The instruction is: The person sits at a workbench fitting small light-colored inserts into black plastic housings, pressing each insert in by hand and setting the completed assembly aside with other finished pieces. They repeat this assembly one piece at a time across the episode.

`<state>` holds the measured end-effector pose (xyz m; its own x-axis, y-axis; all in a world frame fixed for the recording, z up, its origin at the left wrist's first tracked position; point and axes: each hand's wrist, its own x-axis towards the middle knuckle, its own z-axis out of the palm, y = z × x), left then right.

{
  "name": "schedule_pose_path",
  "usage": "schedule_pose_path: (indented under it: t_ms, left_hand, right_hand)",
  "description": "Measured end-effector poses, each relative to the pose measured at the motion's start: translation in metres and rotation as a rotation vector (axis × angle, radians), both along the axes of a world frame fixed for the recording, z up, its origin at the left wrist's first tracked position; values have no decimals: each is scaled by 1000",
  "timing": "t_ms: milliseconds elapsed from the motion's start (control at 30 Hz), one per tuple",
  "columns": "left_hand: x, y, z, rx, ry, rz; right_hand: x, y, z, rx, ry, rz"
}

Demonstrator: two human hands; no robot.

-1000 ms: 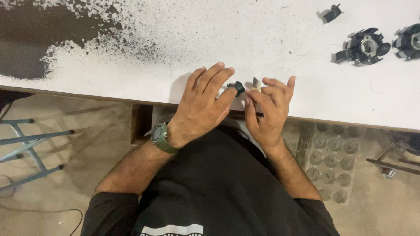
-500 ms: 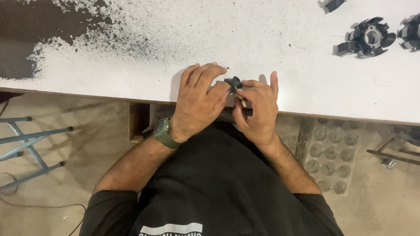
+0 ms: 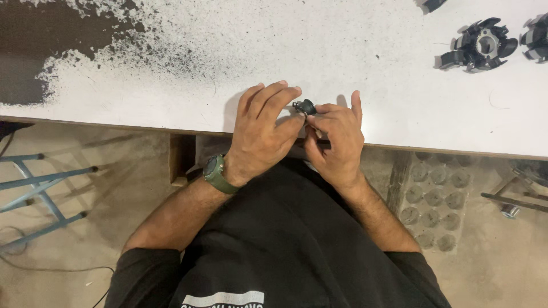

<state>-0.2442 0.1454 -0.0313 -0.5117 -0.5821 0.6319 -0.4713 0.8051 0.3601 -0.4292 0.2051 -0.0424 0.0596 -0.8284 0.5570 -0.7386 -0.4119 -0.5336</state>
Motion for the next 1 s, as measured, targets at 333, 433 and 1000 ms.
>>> schedule_pose_path:
  t_ms: [333, 433, 1000]
  left_hand:
    - [1, -2, 8, 192, 30, 48]
    - [1, -4, 6, 205, 28, 47]
    - [9, -2, 0, 282, 58, 19]
  right_hand:
    - [-1, 1, -1, -77, -6, 46]
    - [-1, -1, -3, -110, 9, 102]
    - [2, -2, 10, -28, 11, 72]
